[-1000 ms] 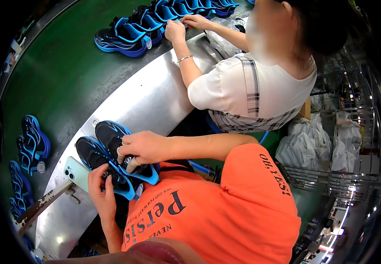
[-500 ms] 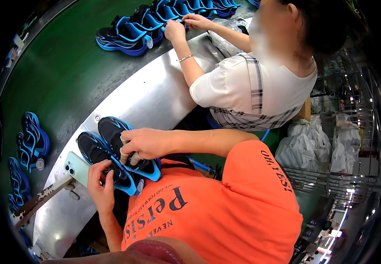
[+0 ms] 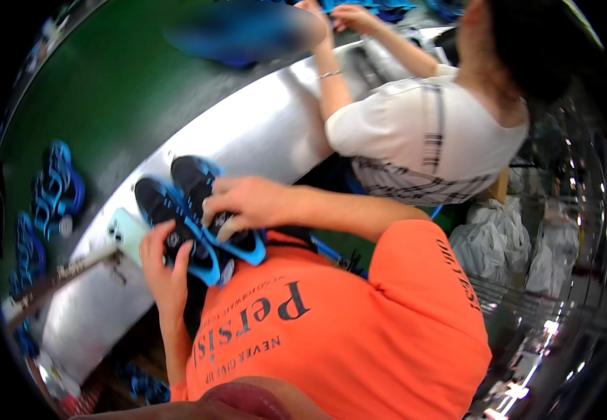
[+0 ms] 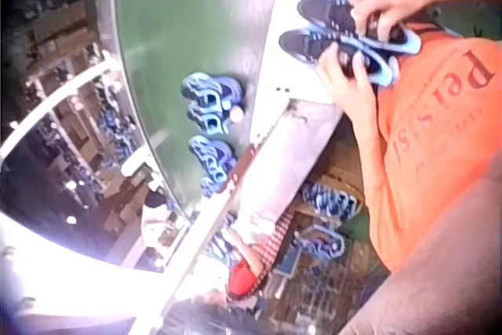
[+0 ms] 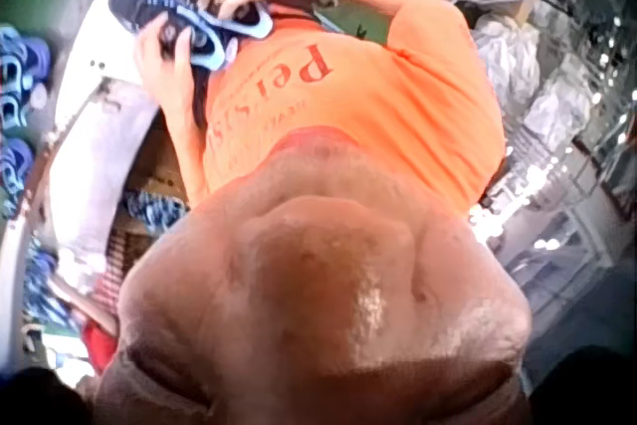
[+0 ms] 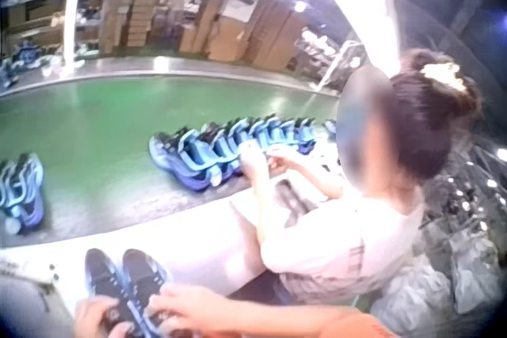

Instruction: The person wipes the upper and sides of blue and black sneakers with a small white cloth before placing them on a conveyor belt.

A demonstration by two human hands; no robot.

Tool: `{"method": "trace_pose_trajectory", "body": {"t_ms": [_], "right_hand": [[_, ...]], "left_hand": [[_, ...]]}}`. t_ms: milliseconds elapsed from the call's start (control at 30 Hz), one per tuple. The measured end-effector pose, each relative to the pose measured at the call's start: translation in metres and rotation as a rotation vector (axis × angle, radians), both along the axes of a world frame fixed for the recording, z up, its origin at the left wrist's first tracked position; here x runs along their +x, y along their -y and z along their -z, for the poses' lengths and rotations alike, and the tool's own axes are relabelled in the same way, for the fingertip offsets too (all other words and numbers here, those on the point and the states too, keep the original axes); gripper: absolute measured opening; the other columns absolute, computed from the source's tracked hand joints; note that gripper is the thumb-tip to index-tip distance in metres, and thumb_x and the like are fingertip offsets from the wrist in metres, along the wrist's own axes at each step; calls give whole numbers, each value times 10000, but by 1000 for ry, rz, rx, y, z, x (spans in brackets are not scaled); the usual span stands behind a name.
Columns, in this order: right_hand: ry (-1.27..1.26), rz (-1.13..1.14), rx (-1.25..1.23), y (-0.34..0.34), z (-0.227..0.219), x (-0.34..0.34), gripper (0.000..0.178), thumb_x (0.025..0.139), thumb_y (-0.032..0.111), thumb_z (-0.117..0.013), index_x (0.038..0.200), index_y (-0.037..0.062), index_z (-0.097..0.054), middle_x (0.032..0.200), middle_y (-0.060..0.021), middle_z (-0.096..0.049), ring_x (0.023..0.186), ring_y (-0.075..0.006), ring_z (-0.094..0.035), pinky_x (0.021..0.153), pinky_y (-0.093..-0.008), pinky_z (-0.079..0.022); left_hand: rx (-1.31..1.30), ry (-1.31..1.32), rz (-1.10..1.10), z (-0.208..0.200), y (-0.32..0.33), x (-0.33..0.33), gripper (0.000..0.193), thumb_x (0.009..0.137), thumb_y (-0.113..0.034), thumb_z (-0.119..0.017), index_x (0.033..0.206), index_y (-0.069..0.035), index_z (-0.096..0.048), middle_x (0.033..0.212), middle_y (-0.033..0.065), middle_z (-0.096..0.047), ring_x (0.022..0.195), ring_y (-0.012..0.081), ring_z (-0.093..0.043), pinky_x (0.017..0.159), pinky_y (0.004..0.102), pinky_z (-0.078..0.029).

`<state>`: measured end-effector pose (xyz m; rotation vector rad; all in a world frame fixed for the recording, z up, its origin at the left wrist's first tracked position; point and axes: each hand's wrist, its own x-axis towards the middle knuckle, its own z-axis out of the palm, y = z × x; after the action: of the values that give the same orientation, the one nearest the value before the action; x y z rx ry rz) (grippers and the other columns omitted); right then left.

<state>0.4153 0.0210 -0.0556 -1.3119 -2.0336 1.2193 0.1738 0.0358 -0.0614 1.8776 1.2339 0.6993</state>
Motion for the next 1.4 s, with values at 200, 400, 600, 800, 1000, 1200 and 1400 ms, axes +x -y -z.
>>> {"method": "trace_pose_trajectory", "body": {"t_ms": [200,400,600,800,1000,1200,1400], "right_hand": [[127,52,49,3,3,-12,350,723,166,-772,1065,163,-697,905,-79,-574,898,-252,-582,784,-329,-491],[15,-67,23,-4,3,-7,359,709,229,-780,1046,139,-694,905,-75,-558,874,-257,-589,765,-356,-490],[189,97,-89,7,2,-15,425,707,184,-783,1114,109,-685,988,-86,-569,954,-250,-552,853,-323,-456],[-3,-62,-1,-2,5,-8,395,725,165,-764,1109,142,-676,915,-72,-545,943,-236,-552,820,-324,-472],[178,43,-52,1,3,-20,401,721,164,-770,1111,146,-679,916,-87,-552,942,-264,-559,826,-348,-476],[16,-30,-25,-7,9,-14,379,730,179,-773,1096,134,-687,898,-104,-556,915,-277,-563,802,-350,-476],[104,38,88,1,13,-12,390,715,201,-779,1090,130,-699,907,-82,-534,881,-244,-549,790,-325,-471]], "left_hand": [[-88,95,20,6,-2,-11,270,812,-19,-652,1080,-50,-656,975,46,-595,753,138,-514,694,240,-429],[-108,82,-86,11,9,-15,262,797,-88,-687,1057,-73,-667,980,52,-610,850,200,-551,722,293,-452],[-117,72,-111,11,10,-10,245,802,-92,-681,1046,-69,-672,967,46,-607,834,191,-536,710,289,-443],[-75,75,-94,15,8,-12,243,816,-73,-671,1059,-61,-674,982,28,-608,769,131,-497,690,246,-420],[-47,58,-94,21,4,-14,239,823,-66,-667,1062,-57,-676,989,19,-610,728,99,-474,674,222,-410],[-80,57,-94,22,2,-16,241,822,-68,-668,1063,-58,-677,985,18,-608,717,94,-468,669,219,-408],[-69,53,-99,22,3,-16,241,822,-71,-668,1062,-60,-679,980,16,-604,711,90,-462,665,217,-405]]}}
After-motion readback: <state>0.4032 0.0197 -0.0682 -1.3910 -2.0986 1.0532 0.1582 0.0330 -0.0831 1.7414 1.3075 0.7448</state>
